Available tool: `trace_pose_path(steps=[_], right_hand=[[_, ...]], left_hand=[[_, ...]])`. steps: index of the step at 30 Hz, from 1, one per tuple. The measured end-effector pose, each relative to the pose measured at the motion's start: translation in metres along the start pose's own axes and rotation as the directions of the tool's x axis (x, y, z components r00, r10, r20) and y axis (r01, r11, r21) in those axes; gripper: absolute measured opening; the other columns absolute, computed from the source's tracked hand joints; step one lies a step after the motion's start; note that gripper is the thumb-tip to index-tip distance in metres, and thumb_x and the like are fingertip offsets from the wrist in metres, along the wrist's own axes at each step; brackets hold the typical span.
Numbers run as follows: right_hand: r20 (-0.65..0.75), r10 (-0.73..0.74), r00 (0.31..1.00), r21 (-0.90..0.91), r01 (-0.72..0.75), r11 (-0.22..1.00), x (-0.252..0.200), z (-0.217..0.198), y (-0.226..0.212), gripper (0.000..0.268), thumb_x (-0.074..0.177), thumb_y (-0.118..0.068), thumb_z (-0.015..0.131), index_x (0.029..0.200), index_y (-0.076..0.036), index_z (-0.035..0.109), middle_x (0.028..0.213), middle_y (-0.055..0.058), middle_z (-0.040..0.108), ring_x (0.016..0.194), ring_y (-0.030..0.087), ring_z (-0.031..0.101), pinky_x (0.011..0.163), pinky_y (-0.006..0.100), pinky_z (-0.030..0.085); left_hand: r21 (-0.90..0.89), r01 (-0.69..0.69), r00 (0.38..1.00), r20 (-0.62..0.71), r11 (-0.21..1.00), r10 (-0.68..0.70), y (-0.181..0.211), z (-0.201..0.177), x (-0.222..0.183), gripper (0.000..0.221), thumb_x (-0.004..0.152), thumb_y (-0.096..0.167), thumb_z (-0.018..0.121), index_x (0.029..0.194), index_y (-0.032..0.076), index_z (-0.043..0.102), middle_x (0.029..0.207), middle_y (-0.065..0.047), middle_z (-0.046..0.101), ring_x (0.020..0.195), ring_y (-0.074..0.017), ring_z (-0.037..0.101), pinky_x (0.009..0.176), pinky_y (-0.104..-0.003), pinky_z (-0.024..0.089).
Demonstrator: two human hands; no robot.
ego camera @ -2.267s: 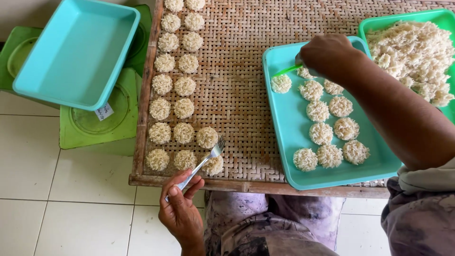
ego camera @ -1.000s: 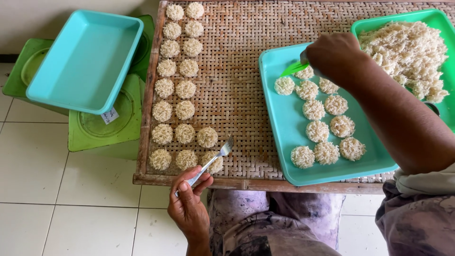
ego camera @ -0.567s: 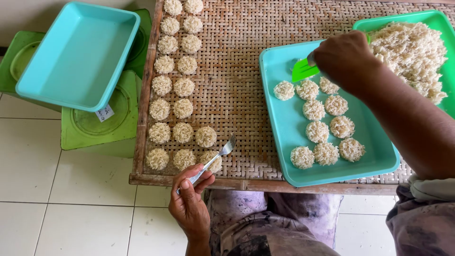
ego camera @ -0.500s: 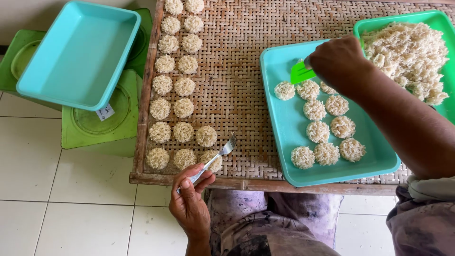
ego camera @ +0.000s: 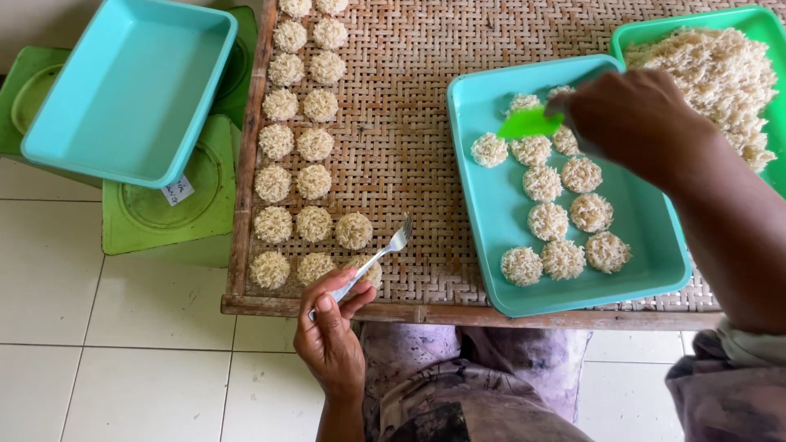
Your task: Shape rice mixture into small circular crackers using a fork and a spatula in a tray
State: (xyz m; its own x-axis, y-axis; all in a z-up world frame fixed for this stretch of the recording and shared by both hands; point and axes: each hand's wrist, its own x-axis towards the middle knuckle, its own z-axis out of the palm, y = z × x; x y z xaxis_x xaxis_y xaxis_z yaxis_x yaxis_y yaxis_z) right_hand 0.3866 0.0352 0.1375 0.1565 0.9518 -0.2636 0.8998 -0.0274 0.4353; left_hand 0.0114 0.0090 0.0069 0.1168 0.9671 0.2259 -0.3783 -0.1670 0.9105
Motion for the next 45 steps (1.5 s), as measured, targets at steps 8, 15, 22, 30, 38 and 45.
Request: trace_pose_path(steps=[8, 15, 22, 30, 38, 45], right_hand=[[-0.006, -0.114, 0.993, 0.203, 0.113, 0.973, 0.012, 0.062, -0.018, 0.039, 0.095, -0.003, 0.057, 0.130, -0.020, 0.061, 0.099, 0.006, 0.075, 0.050, 0.014, 0.072, 0.040, 0.022, 0.061], [-0.228, -0.049, 0.972, -0.339, -0.032, 0.940, 0.039, 0.069, 0.008, 0.050, 0.098, -0.014, 0.060, 0.141, -0.039, 0.057, 0.100, -0.010, 0.075, 0.043, -0.001, 0.051, 0.034, 0.010, 0.045], [-0.277, 0.051, 0.960, -0.313, -0.141, 0.939, 0.075, 0.071, -0.002, 0.008, 0.100, -0.025, 0.063, 0.107, -0.025, 0.067, 0.085, -0.011, 0.072, 0.067, 0.005, 0.065, 0.060, 0.024, 0.051], [-0.234, -0.007, 0.972, -0.206, -0.042, 0.978, 0.045, 0.057, 0.021, 0.046, 0.095, -0.009, 0.063, 0.138, -0.026, 0.063, 0.095, -0.004, 0.075, 0.043, 0.003, 0.060, 0.035, 0.015, 0.053], [0.195, -0.044, 0.980, 0.247, -0.006, 0.969, 0.012, 0.063, -0.028, 0.039, 0.102, -0.006, 0.044, 0.139, -0.015, 0.054, 0.085, 0.010, 0.076, 0.045, 0.009, 0.064, 0.038, 0.020, 0.057], [-0.076, -0.009, 0.997, 0.429, 0.041, 0.902, 0.040, 0.114, -0.046, 0.044, 0.092, 0.005, 0.061, 0.135, 0.004, 0.052, 0.081, 0.016, 0.069, 0.050, 0.016, 0.061, 0.038, 0.024, 0.056]], left_hand=[[0.002, -0.006, 0.999, 0.046, 1.000, 0.006, 0.001, 0.013, 0.002, 0.027, 0.110, 0.014, 0.040, 0.120, -0.002, 0.059, 0.123, -0.018, 0.064, 0.098, -0.0249, 0.072, 0.086, -0.034, 0.068], [0.010, 0.012, 1.000, 0.028, 1.000, -0.013, 0.000, 0.008, 0.000, 0.028, 0.110, 0.015, 0.040, 0.120, -0.002, 0.059, 0.124, -0.018, 0.065, 0.100, -0.0244, 0.072, 0.087, -0.034, 0.067], [0.029, 0.019, 1.000, 0.024, 0.999, -0.020, 0.002, 0.007, -0.001, 0.027, 0.109, 0.014, 0.040, 0.118, -0.002, 0.060, 0.123, -0.018, 0.065, 0.097, -0.0240, 0.072, 0.085, -0.033, 0.068], [0.015, 0.057, 0.998, 0.004, 0.998, -0.057, 0.002, 0.008, 0.001, 0.028, 0.109, 0.014, 0.040, 0.119, -0.003, 0.059, 0.125, -0.018, 0.063, 0.098, -0.0240, 0.071, 0.087, -0.035, 0.067], [-0.030, -0.042, 0.999, -0.026, 0.999, 0.041, -0.006, -0.008, 0.007, 0.026, 0.110, 0.014, 0.042, 0.122, -0.002, 0.059, 0.125, -0.020, 0.065, 0.099, -0.0252, 0.073, 0.087, -0.033, 0.069], [-0.009, -0.151, 0.985, -0.086, 0.988, 0.150, -0.005, -0.027, 0.016, 0.024, 0.111, 0.015, 0.047, 0.120, 0.001, 0.064, 0.119, -0.019, 0.069, 0.097, -0.0249, 0.075, 0.083, -0.029, 0.071]])
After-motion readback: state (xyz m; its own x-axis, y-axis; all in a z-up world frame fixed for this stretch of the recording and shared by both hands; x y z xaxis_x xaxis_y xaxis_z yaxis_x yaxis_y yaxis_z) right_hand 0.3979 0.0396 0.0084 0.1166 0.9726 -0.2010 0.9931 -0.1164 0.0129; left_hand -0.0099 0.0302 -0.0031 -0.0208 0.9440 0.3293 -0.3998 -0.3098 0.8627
